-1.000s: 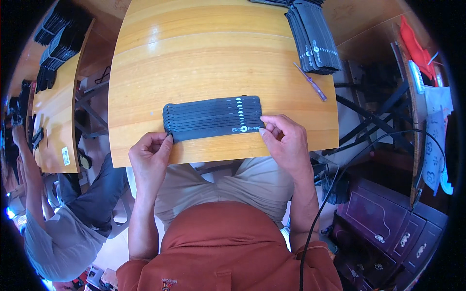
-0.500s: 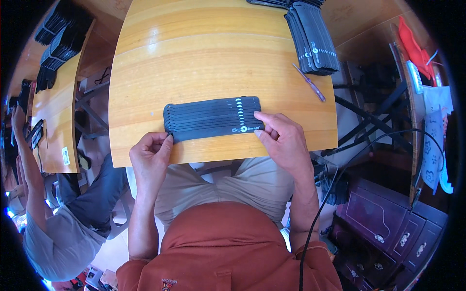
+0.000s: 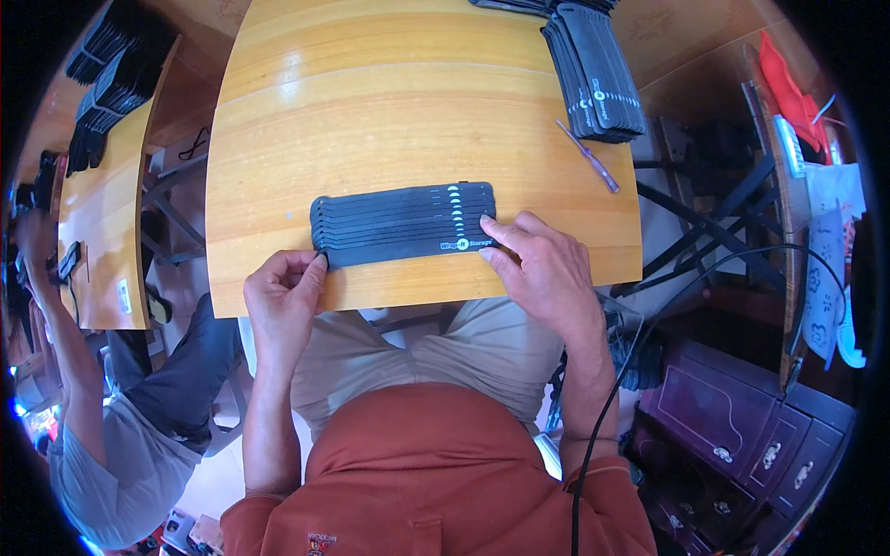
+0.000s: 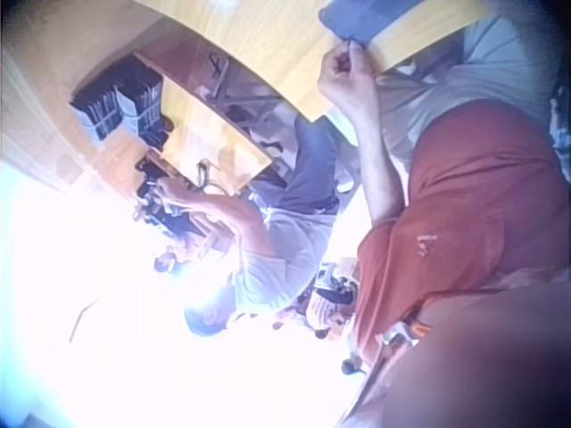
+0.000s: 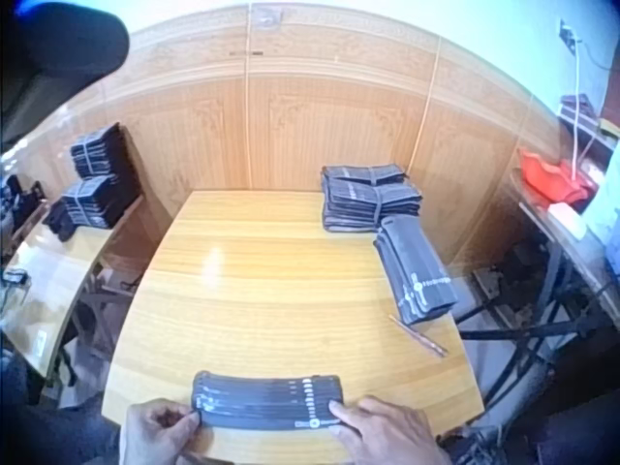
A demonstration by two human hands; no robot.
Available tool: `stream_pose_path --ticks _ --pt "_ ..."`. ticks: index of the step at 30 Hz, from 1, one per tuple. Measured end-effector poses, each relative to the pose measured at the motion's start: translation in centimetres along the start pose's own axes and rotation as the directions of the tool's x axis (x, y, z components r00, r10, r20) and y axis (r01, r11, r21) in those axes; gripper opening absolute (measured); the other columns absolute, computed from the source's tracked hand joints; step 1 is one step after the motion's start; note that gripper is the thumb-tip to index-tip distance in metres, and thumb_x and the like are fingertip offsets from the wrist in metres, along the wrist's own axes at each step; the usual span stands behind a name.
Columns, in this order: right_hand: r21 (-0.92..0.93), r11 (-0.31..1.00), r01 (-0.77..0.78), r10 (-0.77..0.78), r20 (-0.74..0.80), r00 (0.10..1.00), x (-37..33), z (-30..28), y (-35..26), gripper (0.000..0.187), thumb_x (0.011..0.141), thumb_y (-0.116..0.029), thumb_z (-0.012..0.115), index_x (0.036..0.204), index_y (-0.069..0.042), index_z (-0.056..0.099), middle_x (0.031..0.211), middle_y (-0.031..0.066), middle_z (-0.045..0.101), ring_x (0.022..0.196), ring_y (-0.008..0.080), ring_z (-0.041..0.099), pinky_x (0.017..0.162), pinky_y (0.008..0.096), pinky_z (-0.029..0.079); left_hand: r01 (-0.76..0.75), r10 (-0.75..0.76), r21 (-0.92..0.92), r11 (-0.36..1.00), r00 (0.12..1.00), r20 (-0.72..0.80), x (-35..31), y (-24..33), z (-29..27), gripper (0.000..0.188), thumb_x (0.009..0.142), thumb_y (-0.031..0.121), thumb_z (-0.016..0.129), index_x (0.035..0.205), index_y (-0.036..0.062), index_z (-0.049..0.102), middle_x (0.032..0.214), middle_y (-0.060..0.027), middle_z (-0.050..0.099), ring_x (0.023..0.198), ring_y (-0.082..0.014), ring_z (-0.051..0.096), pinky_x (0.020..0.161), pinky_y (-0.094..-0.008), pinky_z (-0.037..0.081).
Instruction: Stacking and aligning black watch straps in a manufacturing workshop.
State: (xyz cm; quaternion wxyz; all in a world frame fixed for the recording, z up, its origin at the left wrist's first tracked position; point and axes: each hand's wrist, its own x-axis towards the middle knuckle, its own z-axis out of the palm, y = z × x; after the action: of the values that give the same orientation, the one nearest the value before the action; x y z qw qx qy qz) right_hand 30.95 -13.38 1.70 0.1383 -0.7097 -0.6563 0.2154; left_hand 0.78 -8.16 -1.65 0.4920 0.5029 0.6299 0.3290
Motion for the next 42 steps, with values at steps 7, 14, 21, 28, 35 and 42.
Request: stream_pose_path --ticks 7,14,21,28,35,42 --pt "-0.012 1.000 0.001 -0.001 0.004 1.000 0.0 -0.1 0.1 0.035 0.093 -0.024 0.075 0.125 -0.010 0.076 0.088 0.0125 0.063 0.084 0.0328 0.068 0.074 0.0441 0.051 0.008 -0.008 -0.020 1.000 1.000 0.018 0.0 0.4 -0.1 0.014 0.099 0.009 0.073 0.098 -0.0048 0.071 0.078 -0.0028 0.067 0.061 -0.0048 0.058 0.051 -0.0209 0.047" --pt "-0.007 1.000 0.025 -0.025 0.001 1.000 -0.1 -0.1 0.3 0.036 0.092 -0.024 0.075 0.126 -0.010 0.076 0.090 0.0124 0.063 0.083 0.0328 0.067 0.075 0.0440 0.052 0.012 -0.010 -0.045 0.999 0.999 0.030 0.2 0.1 -0.2 0.014 0.099 0.009 0.072 0.099 -0.0050 0.070 0.077 -0.0024 0.066 0.060 -0.0051 0.057 0.051 -0.0214 0.048" --pt "0.018 0.999 0.038 -0.038 -0.006 0.999 -0.2 0.0 0.7 0.036 0.092 -0.025 0.075 0.125 -0.011 0.076 0.089 0.0126 0.062 0.082 0.0326 0.067 0.074 0.0438 0.052 0.021 -0.021 0.010 1.000 1.000 0.001 0.1 0.5 0.1 0.013 0.098 0.008 0.073 0.098 -0.0048 0.071 0.077 -0.0025 0.068 0.060 -0.0044 0.057 0.050 -0.0216 0.047" --pt "0.025 0.997 0.079 -0.078 -0.048 0.996 -0.2 0.4 0.7 0.034 0.092 -0.024 0.074 0.124 -0.012 0.076 0.088 0.0118 0.062 0.082 0.0323 0.067 0.073 0.0436 0.051 0.000 0.000 0.018 1.000 1.000 -0.023 -0.1 0.3 -0.1 0.012 0.097 0.006 0.074 0.098 -0.0055 0.072 0.077 -0.0029 0.069 0.061 -0.0044 0.058 0.050 -0.0217 0.046" --pt "0.013 0.997 0.077 -0.076 -0.064 0.995 -0.5 0.3 0.8 0.034 0.093 -0.023 0.074 0.124 -0.010 0.076 0.088 0.0122 0.062 0.081 0.0327 0.067 0.073 0.0429 0.050 -0.008 0.010 0.054 0.999 0.999 -0.034 -0.1 0.3 0.4 0.011 0.096 0.006 0.075 0.097 -0.0055 0.073 0.076 -0.0037 0.070 0.062 -0.0058 0.060 0.052 -0.0228 0.048" --pt "0.010 0.996 0.083 -0.082 -0.060 0.995 -0.5 0.5 0.7 0.032 0.094 -0.025 0.073 0.124 -0.014 0.076 0.087 0.0112 0.060 0.080 0.0326 0.067 0.071 0.0455 0.052 0.003 -0.002 0.039 0.999 1.000 -0.027 -0.2 0.3 0.2 0.012 0.095 0.006 0.075 0.097 -0.0061 0.073 0.076 -0.0037 0.070 0.062 -0.0061 0.060 0.053 -0.0236 0.049"
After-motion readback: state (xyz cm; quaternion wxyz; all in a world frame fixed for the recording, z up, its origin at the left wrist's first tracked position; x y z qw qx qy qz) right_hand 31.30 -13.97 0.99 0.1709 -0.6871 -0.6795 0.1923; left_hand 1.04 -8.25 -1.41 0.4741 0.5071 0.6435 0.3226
